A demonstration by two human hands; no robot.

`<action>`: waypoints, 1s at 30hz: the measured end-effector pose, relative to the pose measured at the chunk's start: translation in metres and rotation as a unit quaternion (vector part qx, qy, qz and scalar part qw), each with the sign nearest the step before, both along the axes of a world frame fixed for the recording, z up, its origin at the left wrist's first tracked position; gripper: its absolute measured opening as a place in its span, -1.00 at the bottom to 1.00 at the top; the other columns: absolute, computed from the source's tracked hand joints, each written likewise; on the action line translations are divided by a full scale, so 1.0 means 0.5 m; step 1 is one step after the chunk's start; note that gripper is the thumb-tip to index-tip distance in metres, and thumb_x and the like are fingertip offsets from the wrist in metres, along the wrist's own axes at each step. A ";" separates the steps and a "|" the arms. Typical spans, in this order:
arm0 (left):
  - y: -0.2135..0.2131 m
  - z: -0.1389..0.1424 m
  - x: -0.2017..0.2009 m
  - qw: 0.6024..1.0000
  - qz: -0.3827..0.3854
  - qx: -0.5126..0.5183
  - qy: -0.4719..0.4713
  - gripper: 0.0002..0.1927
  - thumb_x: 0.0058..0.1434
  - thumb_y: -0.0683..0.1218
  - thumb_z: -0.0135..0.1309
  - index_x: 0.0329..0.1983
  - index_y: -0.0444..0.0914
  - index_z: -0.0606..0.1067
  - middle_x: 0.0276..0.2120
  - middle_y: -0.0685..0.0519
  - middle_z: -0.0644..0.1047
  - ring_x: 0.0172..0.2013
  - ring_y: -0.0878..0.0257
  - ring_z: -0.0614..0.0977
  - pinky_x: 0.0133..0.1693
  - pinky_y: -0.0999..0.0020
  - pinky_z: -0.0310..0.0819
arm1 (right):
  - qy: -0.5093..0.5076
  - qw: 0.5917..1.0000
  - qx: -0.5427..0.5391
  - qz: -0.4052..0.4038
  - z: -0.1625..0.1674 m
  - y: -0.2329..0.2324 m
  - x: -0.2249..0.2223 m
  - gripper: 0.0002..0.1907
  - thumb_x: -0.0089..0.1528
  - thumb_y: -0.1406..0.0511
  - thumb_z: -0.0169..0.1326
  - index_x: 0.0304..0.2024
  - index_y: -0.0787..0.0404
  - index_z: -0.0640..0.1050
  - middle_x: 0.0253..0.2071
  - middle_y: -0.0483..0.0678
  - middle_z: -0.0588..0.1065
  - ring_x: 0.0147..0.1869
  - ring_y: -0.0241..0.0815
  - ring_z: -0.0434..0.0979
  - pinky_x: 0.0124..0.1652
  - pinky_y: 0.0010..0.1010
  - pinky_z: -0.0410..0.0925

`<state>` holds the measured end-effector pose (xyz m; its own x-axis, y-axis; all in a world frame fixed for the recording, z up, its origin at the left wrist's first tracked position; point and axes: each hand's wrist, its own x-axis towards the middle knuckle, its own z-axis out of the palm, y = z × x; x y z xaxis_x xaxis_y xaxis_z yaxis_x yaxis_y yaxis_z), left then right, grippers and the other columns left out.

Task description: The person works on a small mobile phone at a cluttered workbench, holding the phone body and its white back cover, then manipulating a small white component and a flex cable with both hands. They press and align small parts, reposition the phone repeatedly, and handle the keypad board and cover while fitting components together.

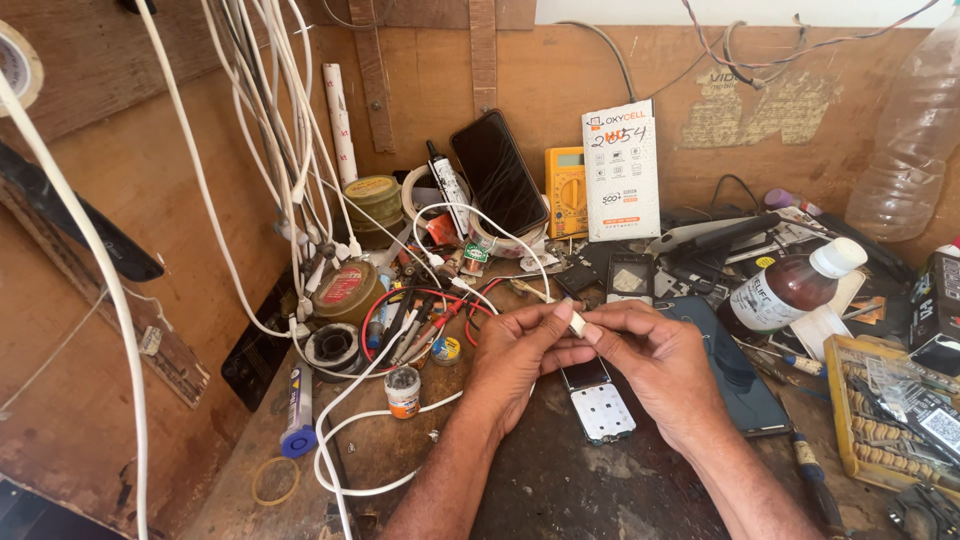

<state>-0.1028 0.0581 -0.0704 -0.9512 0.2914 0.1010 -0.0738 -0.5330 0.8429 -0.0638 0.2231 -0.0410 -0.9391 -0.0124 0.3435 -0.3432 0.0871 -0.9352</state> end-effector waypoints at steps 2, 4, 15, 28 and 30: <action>0.002 -0.001 -0.001 1.000 0.001 -0.003 -0.004 -0.61 0.30 -0.01 0.16 -0.04 -0.46 0.58 -0.25 -0.12 0.66 -0.29 0.20 0.72 -0.16 0.35 0.72 | 0.007 1.000 0.008 0.002 -0.001 0.002 0.000 -0.79 0.19 0.39 0.22 -0.14 0.36 0.70 -0.15 -0.06 0.57 -0.08 -0.32 0.57 -0.05 -0.52 0.44; 0.002 -0.002 -0.002 1.000 0.000 -0.006 0.003 -0.61 0.30 -0.01 0.16 -0.04 -0.46 0.58 -0.25 -0.13 0.66 -0.30 0.20 0.73 -0.17 0.36 0.72 | 0.011 1.000 0.015 -0.007 -0.001 0.003 -0.001 -0.81 0.19 0.39 0.24 -0.16 0.36 0.70 -0.16 -0.06 0.58 -0.10 -0.32 0.57 -0.08 -0.53 0.43; 0.005 -0.003 -0.002 1.000 -0.001 -0.013 0.007 -0.60 0.29 0.00 0.16 -0.06 -0.46 0.58 -0.23 -0.11 0.67 -0.30 0.20 0.73 -0.18 0.38 0.71 | -0.024 0.999 -0.002 -0.031 -0.001 -0.002 0.000 -0.82 0.20 0.38 0.25 -0.17 0.35 0.71 -0.20 -0.04 0.60 -0.17 -0.32 0.57 -0.15 -0.51 0.42; 0.004 -0.002 0.001 1.000 0.003 -0.011 0.022 -0.60 0.31 0.01 0.17 -0.09 -0.47 0.59 -0.26 -0.11 0.65 -0.31 0.22 0.72 -0.18 0.38 0.71 | -0.006 1.000 0.002 -0.013 -0.007 0.001 -0.006 -0.80 0.17 0.40 0.27 -0.17 0.38 0.70 -0.20 -0.04 0.59 -0.14 -0.32 0.57 -0.13 -0.52 0.44; 0.005 -0.004 0.000 1.000 0.005 -0.010 0.027 -0.62 0.30 0.00 0.18 -0.09 -0.46 0.59 -0.25 -0.11 0.65 -0.31 0.23 0.72 -0.18 0.37 0.71 | -0.016 1.000 -0.005 -0.016 -0.008 -0.002 -0.006 -0.80 0.18 0.40 0.27 -0.17 0.38 0.70 -0.21 -0.04 0.60 -0.16 -0.31 0.57 -0.14 -0.52 0.43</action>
<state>-0.1029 0.0607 -0.0726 -0.9471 0.2852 0.1469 -0.0230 -0.5170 0.8557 -0.0669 0.2222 -0.0451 -0.9496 0.0204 0.3129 -0.3101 0.0877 -0.9467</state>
